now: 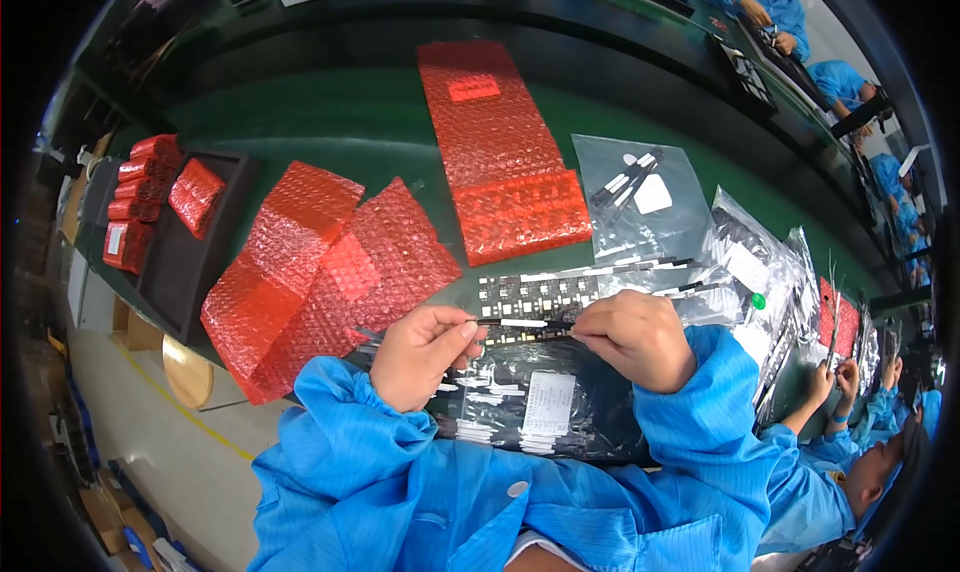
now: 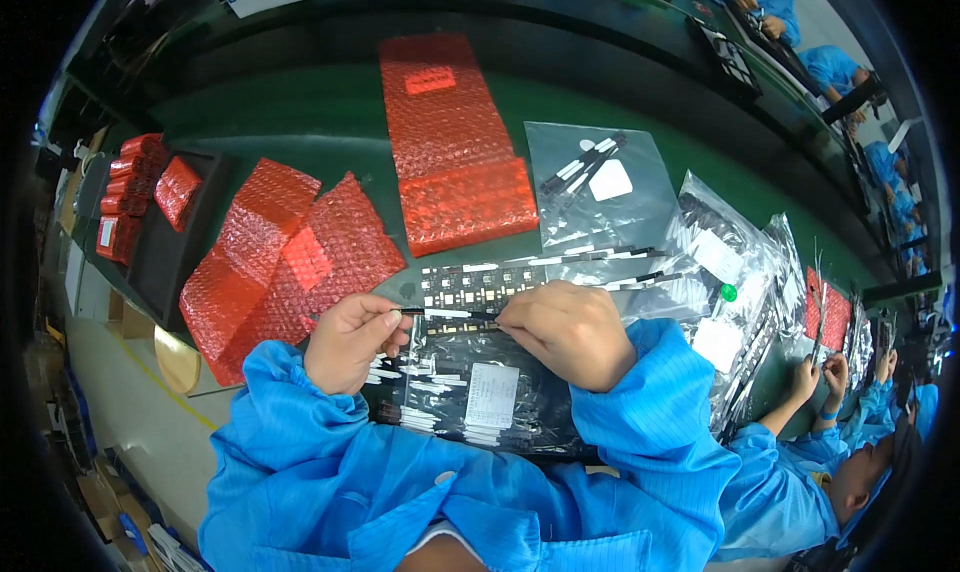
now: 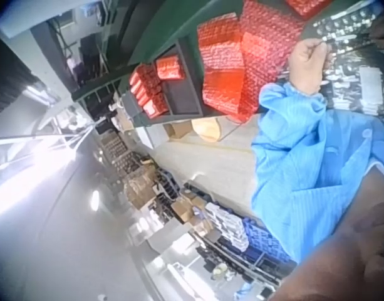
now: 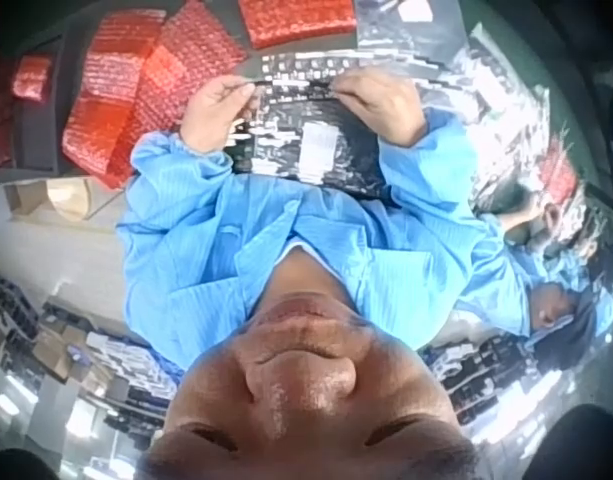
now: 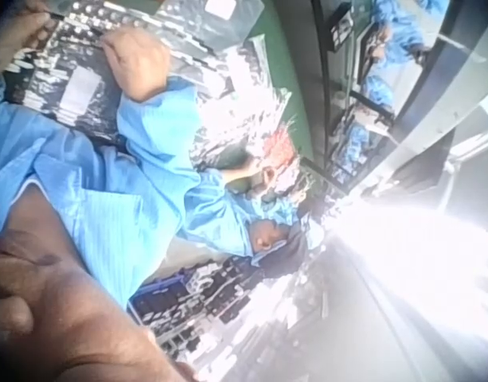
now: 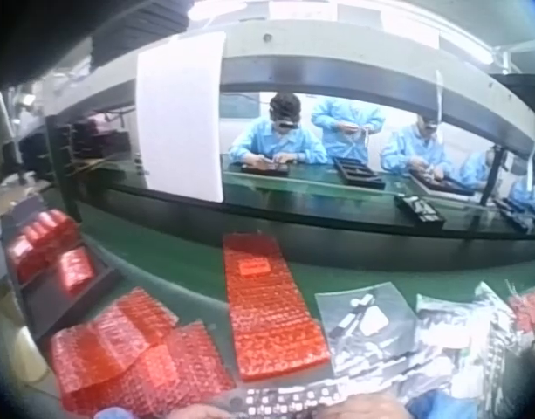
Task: The person assembles small electronic components onto circuit board strips by hand at a factory workstation, using an assembly tool.
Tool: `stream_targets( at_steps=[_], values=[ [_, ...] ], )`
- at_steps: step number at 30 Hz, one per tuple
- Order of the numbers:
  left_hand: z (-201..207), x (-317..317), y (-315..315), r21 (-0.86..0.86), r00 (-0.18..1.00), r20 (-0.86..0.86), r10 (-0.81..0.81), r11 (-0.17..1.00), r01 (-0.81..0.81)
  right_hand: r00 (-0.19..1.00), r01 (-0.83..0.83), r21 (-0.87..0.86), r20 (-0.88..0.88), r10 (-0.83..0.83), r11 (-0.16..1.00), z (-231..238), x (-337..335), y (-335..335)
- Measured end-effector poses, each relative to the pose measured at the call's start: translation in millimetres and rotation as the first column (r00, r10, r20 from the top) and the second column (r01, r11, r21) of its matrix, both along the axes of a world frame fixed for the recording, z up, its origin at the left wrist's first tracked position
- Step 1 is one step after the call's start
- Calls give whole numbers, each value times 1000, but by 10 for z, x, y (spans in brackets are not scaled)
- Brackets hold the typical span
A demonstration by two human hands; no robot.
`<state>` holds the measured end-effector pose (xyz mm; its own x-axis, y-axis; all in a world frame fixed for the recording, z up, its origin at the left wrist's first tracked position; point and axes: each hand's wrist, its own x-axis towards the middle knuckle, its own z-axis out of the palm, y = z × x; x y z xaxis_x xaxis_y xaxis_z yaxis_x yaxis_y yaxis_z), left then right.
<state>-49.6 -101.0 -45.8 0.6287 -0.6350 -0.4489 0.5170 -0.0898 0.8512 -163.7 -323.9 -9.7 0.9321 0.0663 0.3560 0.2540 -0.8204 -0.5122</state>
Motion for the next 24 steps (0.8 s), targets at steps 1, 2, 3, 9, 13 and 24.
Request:
stream_targets(
  at_steps=[1,2,3,9,13,24],
  values=[
    [-3,-11,7,-24,1000,13,-16,1000,16,997,12,-54,-76,-16,998,13,-2,-10],
    [-3,-26,10,-48,999,25,-32,998,33,997,15,-56,-79,-19,998,32,9,-17],
    [26,-53,-6,-51,999,22,-38,998,39,999,4,-52,-39,-6,999,59,23,-21],
    [54,-296,-166,-149,984,49,-173,973,178,994,-71,83,-72,77,994,34,80,204],
    [54,-281,-205,-73,976,97,-193,977,201,977,-83,179,-177,115,980,44,86,198],
    [-187,-128,-303,393,224,888,-401,916,79,957,178,119,-253,-144,977,251,256,3]
  ],
)
